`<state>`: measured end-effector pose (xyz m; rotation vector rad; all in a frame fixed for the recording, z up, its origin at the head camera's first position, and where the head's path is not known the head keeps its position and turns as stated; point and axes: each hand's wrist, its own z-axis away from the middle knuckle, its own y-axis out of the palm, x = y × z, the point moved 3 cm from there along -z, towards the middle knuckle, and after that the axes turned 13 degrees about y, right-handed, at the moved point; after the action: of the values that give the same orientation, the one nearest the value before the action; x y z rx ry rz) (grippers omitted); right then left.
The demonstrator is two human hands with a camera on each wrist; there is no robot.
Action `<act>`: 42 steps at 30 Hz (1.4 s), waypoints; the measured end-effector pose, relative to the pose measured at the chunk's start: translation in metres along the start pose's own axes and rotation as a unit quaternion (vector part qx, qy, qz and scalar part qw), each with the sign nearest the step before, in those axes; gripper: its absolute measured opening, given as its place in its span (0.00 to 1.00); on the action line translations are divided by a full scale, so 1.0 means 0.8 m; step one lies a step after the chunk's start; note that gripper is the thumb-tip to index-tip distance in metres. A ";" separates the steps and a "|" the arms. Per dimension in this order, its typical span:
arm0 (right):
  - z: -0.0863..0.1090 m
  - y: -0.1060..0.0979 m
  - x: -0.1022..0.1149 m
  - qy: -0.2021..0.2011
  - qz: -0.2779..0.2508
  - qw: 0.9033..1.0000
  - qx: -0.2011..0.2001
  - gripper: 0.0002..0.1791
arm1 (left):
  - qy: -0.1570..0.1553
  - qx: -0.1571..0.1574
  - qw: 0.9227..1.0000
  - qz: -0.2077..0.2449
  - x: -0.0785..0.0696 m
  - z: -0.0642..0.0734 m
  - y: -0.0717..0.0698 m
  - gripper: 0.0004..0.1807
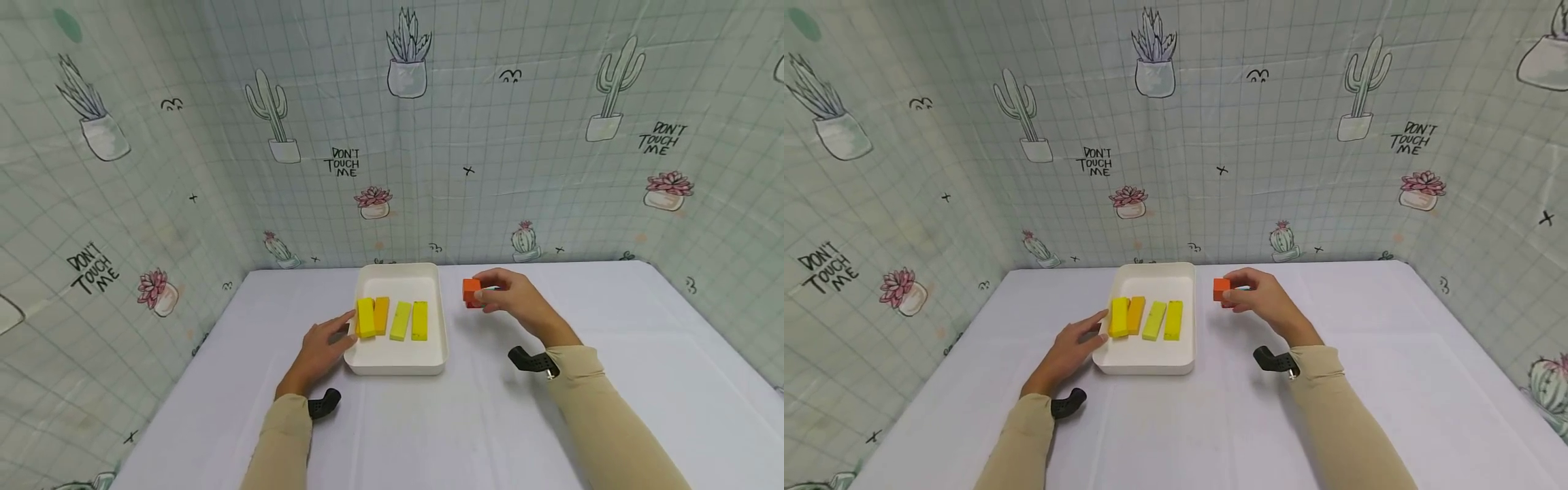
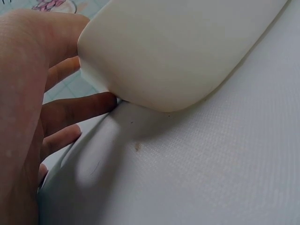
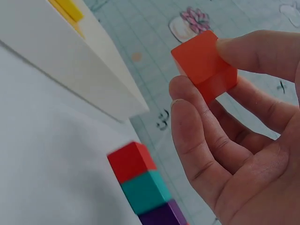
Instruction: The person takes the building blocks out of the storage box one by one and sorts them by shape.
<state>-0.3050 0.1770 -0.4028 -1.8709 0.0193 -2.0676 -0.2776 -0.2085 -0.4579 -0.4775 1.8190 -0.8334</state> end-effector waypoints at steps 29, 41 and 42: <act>0.021 -0.118 -0.075 0.093 0.007 0.990 -0.108 0.32 | 0.005 -0.004 1.000 -0.006 -0.004 0.000 0.003 0.31; 0.008 -0.122 -0.093 0.135 0.056 0.980 -0.138 0.31 | 0.005 -0.007 1.000 -0.007 -0.002 0.003 0.001 0.31; 0.007 -0.122 -0.093 0.132 0.064 0.980 -0.138 0.31 | 0.004 -0.007 1.000 -0.007 -0.002 0.003 0.001 0.31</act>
<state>-0.3191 0.2894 -0.4500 -1.6711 0.5025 -2.3001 -0.2748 -0.2077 -0.4580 -0.4961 1.8314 -0.8332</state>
